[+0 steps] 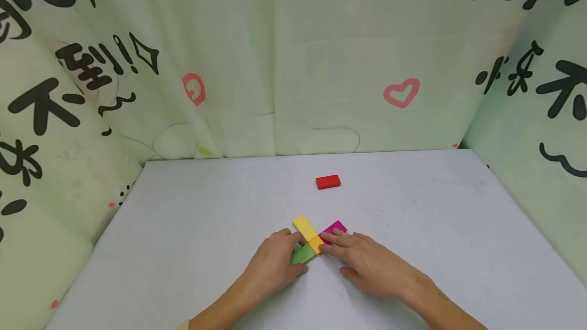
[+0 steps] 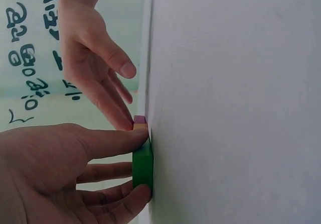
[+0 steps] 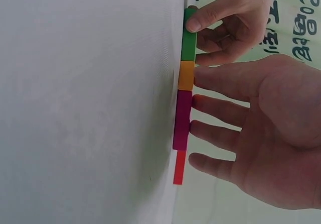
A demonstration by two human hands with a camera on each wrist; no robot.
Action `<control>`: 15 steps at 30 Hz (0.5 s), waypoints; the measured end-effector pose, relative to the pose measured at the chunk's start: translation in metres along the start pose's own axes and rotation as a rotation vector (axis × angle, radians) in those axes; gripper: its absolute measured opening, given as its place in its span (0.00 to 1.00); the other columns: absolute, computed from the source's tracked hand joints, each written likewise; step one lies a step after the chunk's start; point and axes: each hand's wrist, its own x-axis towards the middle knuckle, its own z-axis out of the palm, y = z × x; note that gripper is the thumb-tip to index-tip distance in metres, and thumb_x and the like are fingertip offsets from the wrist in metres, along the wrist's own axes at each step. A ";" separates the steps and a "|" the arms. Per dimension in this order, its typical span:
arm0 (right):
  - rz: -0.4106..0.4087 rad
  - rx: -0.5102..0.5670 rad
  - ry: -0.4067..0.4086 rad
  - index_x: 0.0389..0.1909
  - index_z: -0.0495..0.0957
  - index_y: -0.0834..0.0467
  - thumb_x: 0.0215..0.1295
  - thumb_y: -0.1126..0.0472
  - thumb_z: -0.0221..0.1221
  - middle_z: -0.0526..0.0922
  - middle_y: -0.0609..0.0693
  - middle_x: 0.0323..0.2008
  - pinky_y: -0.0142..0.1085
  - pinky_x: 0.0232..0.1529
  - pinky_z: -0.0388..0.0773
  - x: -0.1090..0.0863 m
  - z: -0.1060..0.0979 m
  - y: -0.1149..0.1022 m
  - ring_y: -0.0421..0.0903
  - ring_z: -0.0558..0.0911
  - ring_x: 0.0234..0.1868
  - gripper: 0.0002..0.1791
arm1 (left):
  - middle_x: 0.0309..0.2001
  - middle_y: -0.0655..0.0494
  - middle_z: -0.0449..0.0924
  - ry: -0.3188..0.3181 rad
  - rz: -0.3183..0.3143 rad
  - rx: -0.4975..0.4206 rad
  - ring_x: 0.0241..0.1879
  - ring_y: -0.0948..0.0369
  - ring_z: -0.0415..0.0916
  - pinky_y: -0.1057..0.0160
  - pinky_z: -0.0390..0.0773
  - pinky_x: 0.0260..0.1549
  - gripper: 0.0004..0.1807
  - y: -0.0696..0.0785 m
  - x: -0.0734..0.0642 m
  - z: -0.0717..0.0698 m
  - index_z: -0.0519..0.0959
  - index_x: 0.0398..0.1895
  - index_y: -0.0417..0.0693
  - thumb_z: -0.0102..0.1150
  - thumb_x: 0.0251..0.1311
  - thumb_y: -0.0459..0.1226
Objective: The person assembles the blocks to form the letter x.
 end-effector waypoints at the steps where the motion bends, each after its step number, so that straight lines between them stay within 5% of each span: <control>1: -0.001 -0.001 0.002 0.73 0.74 0.53 0.65 0.63 0.69 0.73 0.49 0.74 0.59 0.70 0.71 0.000 0.000 0.000 0.53 0.73 0.74 0.34 | 0.33 0.62 0.77 0.000 0.002 0.000 0.31 0.68 0.72 0.68 0.77 0.34 0.19 0.000 0.000 0.000 0.86 0.46 0.51 0.82 0.50 0.41; 15: 0.017 0.017 -0.007 0.72 0.75 0.53 0.67 0.62 0.68 0.72 0.48 0.75 0.59 0.73 0.68 0.000 0.001 0.000 0.51 0.72 0.75 0.32 | 0.33 0.63 0.79 0.000 -0.002 0.028 0.30 0.69 0.73 0.67 0.78 0.33 0.21 0.002 -0.001 -0.001 0.87 0.47 0.51 0.82 0.49 0.45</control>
